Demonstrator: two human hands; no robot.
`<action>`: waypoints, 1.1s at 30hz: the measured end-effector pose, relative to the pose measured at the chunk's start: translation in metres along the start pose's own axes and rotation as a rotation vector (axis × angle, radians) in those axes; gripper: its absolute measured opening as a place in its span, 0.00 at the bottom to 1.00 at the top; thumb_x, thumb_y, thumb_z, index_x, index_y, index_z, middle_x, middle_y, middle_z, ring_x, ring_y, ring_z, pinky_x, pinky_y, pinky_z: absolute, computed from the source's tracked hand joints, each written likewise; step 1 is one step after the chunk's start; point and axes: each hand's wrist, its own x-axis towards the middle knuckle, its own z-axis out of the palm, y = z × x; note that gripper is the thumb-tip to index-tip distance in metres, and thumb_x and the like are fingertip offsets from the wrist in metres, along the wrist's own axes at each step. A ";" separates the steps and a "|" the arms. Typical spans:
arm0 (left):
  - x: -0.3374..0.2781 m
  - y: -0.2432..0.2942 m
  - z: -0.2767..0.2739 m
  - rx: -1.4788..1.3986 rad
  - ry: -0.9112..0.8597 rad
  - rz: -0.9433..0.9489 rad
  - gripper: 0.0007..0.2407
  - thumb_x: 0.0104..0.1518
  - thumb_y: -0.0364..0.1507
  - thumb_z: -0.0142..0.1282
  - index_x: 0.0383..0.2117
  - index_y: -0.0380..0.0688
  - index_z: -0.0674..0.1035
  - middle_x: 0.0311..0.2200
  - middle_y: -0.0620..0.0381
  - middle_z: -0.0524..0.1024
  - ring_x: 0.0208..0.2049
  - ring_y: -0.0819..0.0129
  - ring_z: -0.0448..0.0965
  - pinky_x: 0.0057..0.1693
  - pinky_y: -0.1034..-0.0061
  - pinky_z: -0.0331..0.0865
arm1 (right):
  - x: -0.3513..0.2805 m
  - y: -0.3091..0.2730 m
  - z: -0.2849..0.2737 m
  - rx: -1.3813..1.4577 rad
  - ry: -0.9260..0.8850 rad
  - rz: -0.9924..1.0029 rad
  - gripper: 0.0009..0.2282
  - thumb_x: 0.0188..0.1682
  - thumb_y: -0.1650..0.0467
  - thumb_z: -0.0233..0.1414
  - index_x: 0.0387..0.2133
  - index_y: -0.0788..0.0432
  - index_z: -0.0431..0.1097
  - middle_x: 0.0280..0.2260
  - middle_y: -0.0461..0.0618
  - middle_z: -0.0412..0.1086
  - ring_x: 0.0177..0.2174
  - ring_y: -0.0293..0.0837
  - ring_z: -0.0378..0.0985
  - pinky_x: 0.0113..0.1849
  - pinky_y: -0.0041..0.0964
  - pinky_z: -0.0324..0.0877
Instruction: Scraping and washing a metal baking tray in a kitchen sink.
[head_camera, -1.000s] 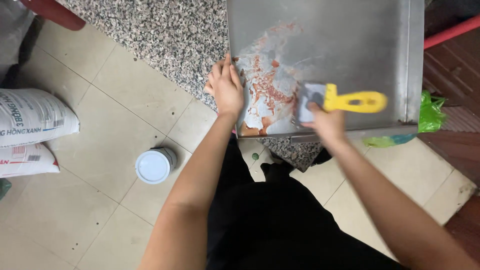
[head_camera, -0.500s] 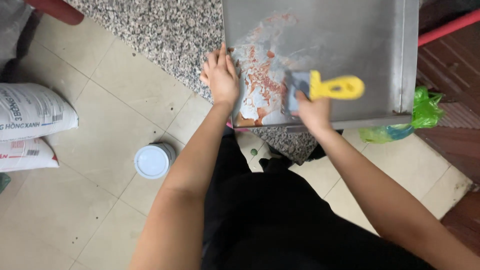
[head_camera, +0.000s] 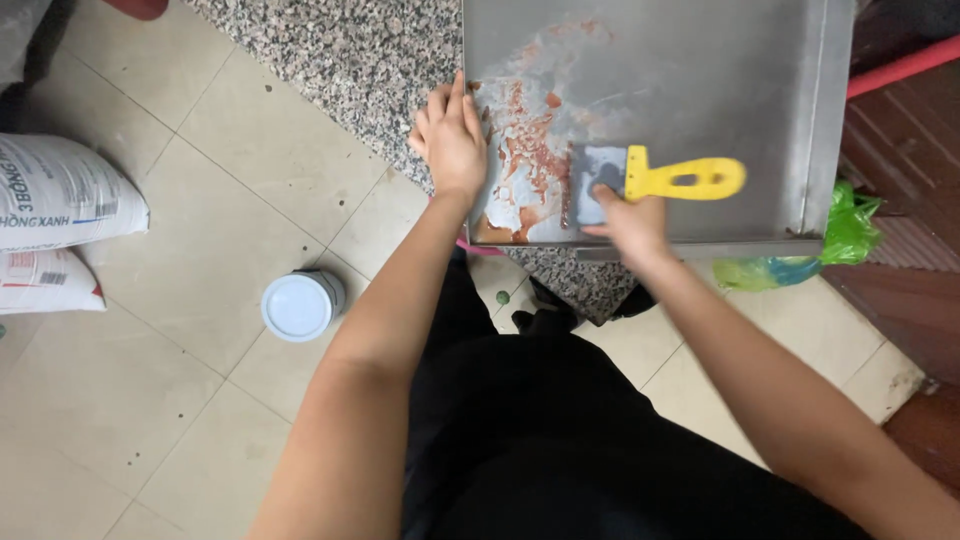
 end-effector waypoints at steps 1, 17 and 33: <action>-0.002 -0.001 0.001 0.003 0.006 -0.001 0.17 0.69 0.34 0.42 0.61 0.51 0.75 0.53 0.59 0.73 0.53 0.61 0.67 0.61 0.63 0.52 | -0.003 0.004 0.007 0.001 -0.006 -0.003 0.15 0.50 0.76 0.56 0.48 0.70 0.66 0.44 0.58 0.73 0.38 0.48 0.81 0.31 0.43 0.81; -0.002 -0.001 0.000 0.005 -0.001 0.028 0.17 0.69 0.35 0.41 0.61 0.50 0.75 0.54 0.58 0.72 0.53 0.61 0.68 0.62 0.62 0.52 | -0.012 -0.003 0.010 0.026 0.104 -0.141 0.12 0.51 0.77 0.54 0.46 0.72 0.67 0.42 0.58 0.72 0.32 0.47 0.82 0.27 0.42 0.80; -0.004 0.002 -0.005 -0.050 -0.005 0.020 0.16 0.69 0.34 0.42 0.60 0.48 0.76 0.52 0.56 0.72 0.54 0.61 0.69 0.61 0.61 0.52 | 0.023 -0.043 0.109 0.100 0.135 -0.274 0.19 0.46 0.80 0.55 0.50 0.72 0.58 0.46 0.60 0.67 0.31 0.49 0.83 0.24 0.39 0.80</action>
